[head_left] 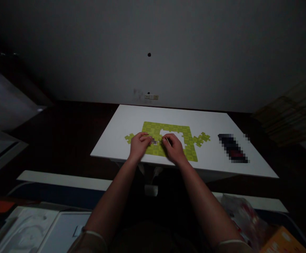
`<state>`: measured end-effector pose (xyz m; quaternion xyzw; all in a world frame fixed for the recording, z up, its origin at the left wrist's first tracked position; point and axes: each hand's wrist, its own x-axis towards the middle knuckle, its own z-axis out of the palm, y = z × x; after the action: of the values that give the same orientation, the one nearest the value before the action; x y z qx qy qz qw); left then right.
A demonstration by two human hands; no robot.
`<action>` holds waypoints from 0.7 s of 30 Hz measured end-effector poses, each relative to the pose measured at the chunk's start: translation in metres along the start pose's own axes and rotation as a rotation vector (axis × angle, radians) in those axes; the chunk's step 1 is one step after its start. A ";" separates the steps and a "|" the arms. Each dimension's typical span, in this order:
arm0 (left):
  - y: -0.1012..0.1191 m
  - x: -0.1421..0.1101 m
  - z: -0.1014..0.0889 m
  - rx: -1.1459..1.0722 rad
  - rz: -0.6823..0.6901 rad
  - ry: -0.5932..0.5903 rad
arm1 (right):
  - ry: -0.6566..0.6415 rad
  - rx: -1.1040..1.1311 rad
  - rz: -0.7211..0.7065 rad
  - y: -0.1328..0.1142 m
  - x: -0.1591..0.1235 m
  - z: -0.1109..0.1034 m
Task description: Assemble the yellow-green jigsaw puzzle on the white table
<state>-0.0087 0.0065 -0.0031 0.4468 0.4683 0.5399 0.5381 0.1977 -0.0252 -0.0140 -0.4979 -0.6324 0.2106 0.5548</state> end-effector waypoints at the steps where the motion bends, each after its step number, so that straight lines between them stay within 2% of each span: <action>1: 0.002 0.002 -0.003 0.052 0.018 0.021 | 0.018 0.001 0.000 0.000 0.000 0.000; 4: 0.007 0.006 -0.011 0.260 0.072 0.032 | 0.098 0.031 0.025 0.004 0.000 -0.002; 7: 0.010 0.005 -0.010 0.509 0.080 -0.011 | 0.150 0.063 0.056 0.008 0.001 -0.002; 11: 0.015 -0.003 0.003 0.853 0.095 0.013 | 0.135 0.066 0.050 0.008 0.000 -0.001; 17: 0.031 -0.019 0.019 1.198 0.098 0.026 | 0.098 0.048 0.040 0.002 0.000 -0.002; 21: 0.032 -0.025 0.017 1.348 0.217 0.031 | 0.091 0.055 0.049 0.001 0.000 -0.003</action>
<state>0.0038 -0.0172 0.0315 0.7210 0.6625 0.1876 0.0780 0.2010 -0.0257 -0.0139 -0.5069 -0.5881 0.2183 0.5912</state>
